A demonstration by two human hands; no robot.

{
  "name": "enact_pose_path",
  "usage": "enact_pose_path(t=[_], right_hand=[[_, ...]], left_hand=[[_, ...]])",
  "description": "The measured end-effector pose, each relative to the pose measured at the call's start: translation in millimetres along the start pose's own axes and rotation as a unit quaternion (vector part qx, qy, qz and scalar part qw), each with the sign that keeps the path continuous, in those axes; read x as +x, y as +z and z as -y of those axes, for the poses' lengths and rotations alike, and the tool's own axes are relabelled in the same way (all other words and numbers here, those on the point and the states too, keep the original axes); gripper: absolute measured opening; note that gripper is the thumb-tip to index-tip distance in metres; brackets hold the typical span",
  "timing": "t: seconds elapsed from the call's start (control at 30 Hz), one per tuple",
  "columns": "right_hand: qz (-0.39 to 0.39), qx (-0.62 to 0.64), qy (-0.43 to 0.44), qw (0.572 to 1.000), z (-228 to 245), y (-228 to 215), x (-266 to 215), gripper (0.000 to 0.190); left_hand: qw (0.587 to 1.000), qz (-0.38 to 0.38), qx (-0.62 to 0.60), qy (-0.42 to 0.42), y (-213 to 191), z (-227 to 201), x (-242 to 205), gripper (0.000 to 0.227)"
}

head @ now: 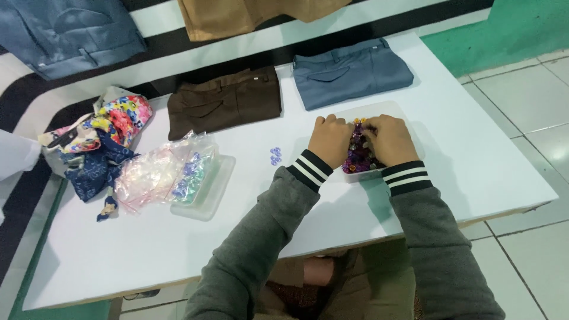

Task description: Sorting various colored buttons from a tray and placing them into small transparent plastic bags.

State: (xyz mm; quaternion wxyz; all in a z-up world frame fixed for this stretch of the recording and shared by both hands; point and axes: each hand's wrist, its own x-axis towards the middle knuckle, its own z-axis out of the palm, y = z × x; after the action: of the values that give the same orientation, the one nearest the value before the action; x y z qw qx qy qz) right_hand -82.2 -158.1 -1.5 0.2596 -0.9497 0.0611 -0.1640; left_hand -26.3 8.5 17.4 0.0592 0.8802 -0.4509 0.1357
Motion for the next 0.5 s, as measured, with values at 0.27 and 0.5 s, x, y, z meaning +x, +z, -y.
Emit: enact_pose_path(t=[0.27, 0.5], right_hand=[[-0.041, 0.211, 0.018, 0.977, 19.2, -25.0, -11.0, 0.039], [-0.09, 0.225, 0.011, 0.97, 12.6, -23.3, -7.9, 0.039]], left_hand=[[0.975, -0.132, -0.172, -0.044, 22.0, -7.3, 24.3, 0.027], [0.949, -0.211, -0.23, -0.042, 26.6, -8.3, 36.4, 0.017]])
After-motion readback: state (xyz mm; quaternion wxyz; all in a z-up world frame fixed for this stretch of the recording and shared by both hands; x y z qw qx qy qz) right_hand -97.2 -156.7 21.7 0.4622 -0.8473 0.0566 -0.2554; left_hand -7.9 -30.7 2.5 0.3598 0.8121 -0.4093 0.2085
